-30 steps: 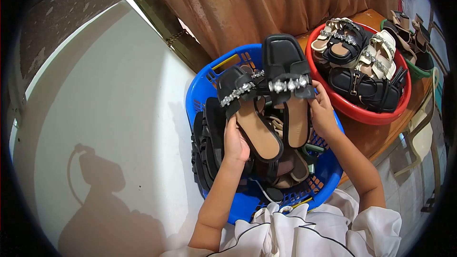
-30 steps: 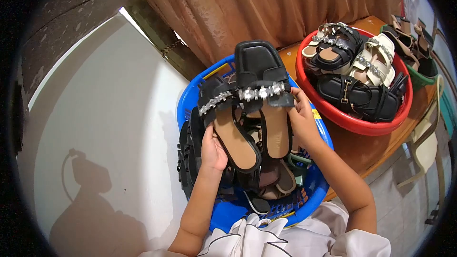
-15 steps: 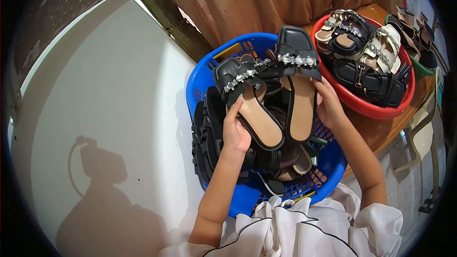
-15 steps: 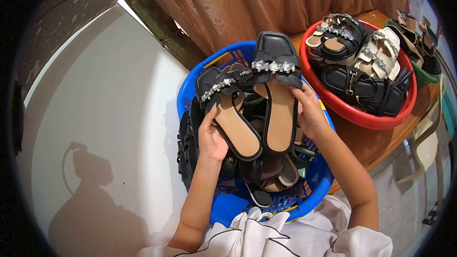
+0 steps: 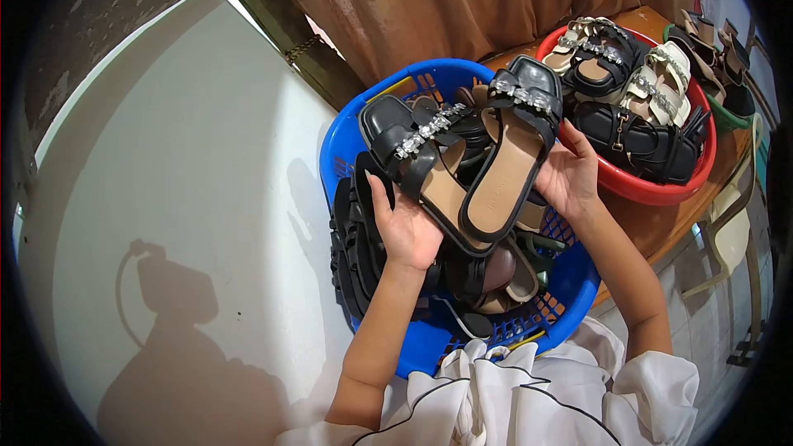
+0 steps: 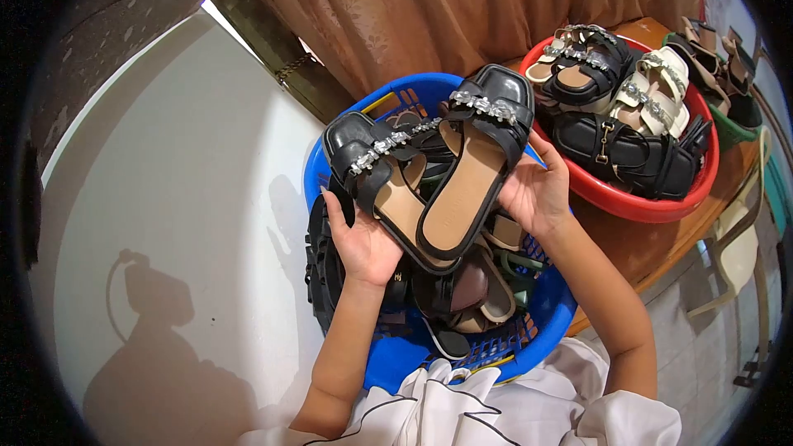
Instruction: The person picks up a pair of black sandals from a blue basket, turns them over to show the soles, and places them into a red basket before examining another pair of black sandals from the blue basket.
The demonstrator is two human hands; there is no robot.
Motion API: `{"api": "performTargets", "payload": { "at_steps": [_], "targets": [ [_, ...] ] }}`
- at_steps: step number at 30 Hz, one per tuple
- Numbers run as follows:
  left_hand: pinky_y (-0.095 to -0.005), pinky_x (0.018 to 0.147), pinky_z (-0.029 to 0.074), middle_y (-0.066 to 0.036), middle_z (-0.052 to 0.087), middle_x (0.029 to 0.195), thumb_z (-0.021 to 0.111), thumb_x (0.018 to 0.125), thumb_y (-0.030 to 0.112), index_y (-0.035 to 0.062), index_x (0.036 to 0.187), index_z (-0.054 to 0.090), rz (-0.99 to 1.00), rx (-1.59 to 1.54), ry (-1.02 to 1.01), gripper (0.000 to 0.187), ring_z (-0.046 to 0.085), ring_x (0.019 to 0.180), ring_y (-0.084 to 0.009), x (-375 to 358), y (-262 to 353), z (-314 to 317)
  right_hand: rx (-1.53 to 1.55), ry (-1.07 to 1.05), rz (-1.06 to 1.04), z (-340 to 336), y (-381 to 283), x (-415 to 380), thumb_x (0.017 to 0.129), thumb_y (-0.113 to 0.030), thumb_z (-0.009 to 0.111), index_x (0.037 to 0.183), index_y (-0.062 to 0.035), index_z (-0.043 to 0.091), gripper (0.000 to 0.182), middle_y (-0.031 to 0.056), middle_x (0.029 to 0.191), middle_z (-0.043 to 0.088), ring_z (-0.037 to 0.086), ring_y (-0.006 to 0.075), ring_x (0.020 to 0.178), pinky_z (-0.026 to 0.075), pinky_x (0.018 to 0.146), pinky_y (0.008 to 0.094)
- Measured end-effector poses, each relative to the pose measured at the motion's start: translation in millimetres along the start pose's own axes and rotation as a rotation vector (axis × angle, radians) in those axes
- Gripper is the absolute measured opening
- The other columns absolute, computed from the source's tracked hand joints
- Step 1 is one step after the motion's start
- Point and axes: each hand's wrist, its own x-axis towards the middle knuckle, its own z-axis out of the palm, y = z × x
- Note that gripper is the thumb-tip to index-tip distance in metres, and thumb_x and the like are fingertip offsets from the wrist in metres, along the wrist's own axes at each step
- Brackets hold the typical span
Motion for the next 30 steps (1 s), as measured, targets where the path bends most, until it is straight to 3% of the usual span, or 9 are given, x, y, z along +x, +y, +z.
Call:
{"api": "performTargets", "payload": {
  "at_steps": [4,8,9,15,22,27,30],
  "targets": [
    [-0.045,0.099,0.025,-0.011,0.042,0.124,0.045,0.077,0.056,0.0079,0.115,0.048,-0.068,-0.159,0.002,0.061,0.035,0.118,-0.0274,-0.7,-0.3,-5.1,0.105,-0.021,-0.016,-2.6,-4.2,-1.3,0.083,-0.041,0.042,0.124,0.0032,0.029,0.062,0.022,0.126,0.035,0.036,0.0354,0.116,0.03,0.096,0.0474],
    [-0.0419,0.097,0.029,-0.007,0.048,0.116,0.044,0.082,0.047,0.0098,0.115,0.047,-0.067,-0.1,-0.064,0.05,0.042,0.111,-0.0236,0.2,-4.4,-5.9,0.029,-0.149,-0.076,7.0,-3.5,-5.0,0.082,-0.052,0.036,0.129,0.0019,0.021,0.073,0.0235,0.132,0.024,0.025,0.0417,0.12,0.021,0.099,0.0514],
    [-0.0419,0.097,0.029,-0.008,0.048,0.117,0.045,0.083,0.045,0.0094,0.115,0.047,-0.065,-0.093,-0.093,0.048,0.042,0.111,-0.0238,-0.3,-5.5,-6.5,0.041,-0.064,-0.108,11.9,-2.0,-5.6,0.08,-0.059,0.032,0.131,-0.0012,0.02,0.078,0.0231,0.132,0.026,0.027,0.0446,0.118,0.022,0.099,0.0512],
    [-0.041,0.097,0.029,-0.008,0.048,0.117,0.052,0.082,0.033,0.0087,0.117,0.044,-0.048,-0.003,-0.149,0.044,0.043,0.111,-0.0225,-2.0,-7.9,-11.2,0.114,-0.025,-0.199,3.0,-6.3,-3.8,0.081,-0.054,0.036,0.132,-0.0021,0.018,0.075,0.0195,0.135,0.022,0.022,0.0431,0.121,0.017,0.1,0.0523],
    [-0.0413,0.098,0.028,-0.009,0.048,0.118,0.055,0.081,0.026,0.0065,0.117,0.043,-0.024,0.046,-0.146,0.043,0.042,0.112,-0.0227,-1.6,-10.3,-18.6,0.159,0.006,-0.235,7.2,-6.1,-4.7,0.077,-0.057,0.038,0.129,-0.0017,0.026,0.076,0.0194,0.131,0.029,0.027,0.0381,0.121,0.018,0.101,0.0502],
    [-0.0386,0.096,0.032,-0.008,0.05,0.114,0.057,0.079,0.019,0.0057,0.117,0.044,-0.044,0.252,-0.217,0.042,0.046,0.108,-0.0204,-6.0,-14.0,-17.3,0.209,0.019,-0.265,1.0,-9.6,-5.2,0.078,-0.057,0.038,0.129,-0.002,0.026,0.076,0.0188,0.132,0.028,0.026,0.0377,0.122,0.017,0.102,0.0497],
    [-0.0362,0.093,0.035,-0.006,0.052,0.111,0.06,0.078,0.012,0.0065,0.115,0.044,-0.079,0.255,-0.231,0.041,0.048,0.106,-0.0184,-5.5,-14.9,-15.5,0.237,-0.117,-0.234,-4.1,-10.4,-4.2,0.078,-0.055,0.038,0.129,-0.0026,0.027,0.074,0.0183,0.132,0.029,0.026,0.036,0.122,0.018,0.102,0.0488]
  ]
}}
